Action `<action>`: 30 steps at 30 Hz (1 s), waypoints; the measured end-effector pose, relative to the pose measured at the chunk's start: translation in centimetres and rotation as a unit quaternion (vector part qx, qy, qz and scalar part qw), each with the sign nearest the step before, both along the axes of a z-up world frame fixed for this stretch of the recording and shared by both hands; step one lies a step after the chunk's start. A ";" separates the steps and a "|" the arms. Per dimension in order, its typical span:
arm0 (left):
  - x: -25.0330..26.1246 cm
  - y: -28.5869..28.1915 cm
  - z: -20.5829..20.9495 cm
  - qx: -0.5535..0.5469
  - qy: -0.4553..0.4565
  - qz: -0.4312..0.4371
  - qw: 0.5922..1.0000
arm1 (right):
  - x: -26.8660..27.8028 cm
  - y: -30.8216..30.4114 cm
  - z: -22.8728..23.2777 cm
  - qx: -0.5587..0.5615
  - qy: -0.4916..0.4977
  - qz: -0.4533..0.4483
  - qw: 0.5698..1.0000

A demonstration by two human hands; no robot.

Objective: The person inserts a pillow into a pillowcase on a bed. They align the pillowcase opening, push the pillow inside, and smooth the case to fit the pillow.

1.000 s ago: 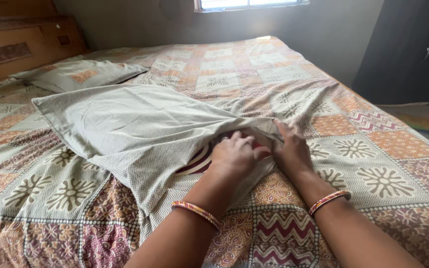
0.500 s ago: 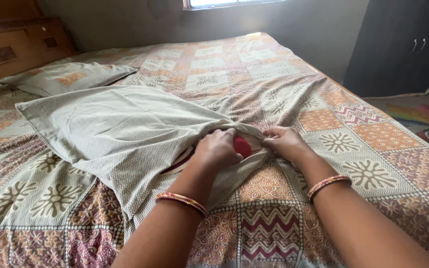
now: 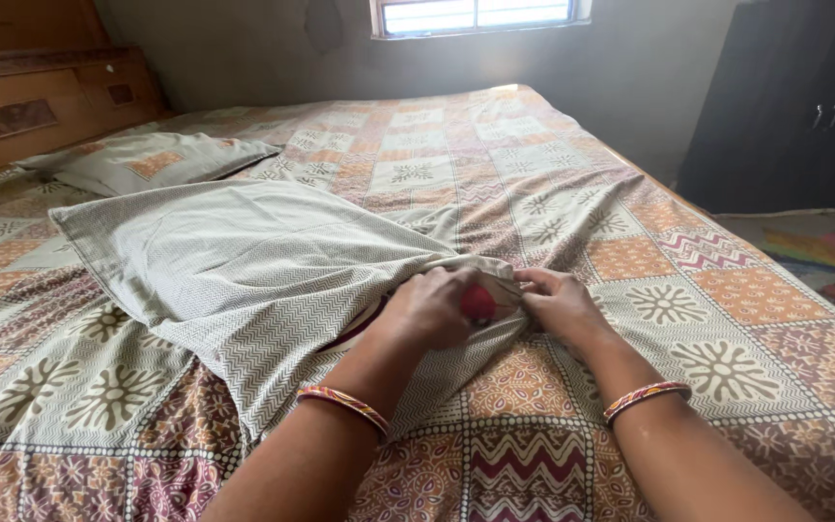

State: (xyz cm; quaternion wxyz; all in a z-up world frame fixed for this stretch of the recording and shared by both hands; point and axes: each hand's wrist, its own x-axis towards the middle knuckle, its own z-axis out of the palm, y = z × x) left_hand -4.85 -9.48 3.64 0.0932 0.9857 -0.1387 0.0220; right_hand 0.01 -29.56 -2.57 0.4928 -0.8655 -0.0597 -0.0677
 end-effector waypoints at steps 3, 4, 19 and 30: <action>0.2 2.0 0.5 -0.157 -0.056 -0.067 0.984 | 0.8 0.8 0.2 -0.033 0.019 -0.048 0.998; 0.5 3.0 0.8 -0.199 -0.068 -0.056 0.976 | 1.3 1.2 0.2 -0.071 0.029 -0.061 0.995; 10.3 2.1 -2.5 -0.501 -0.214 -0.017 0.839 | 8.3 4.5 -1.2 -0.272 -0.168 -0.062 0.945; 10.1 2.5 -2.3 -0.446 -0.155 0.049 0.880 | 4.6 6.7 1.1 -0.165 -0.526 0.020 0.834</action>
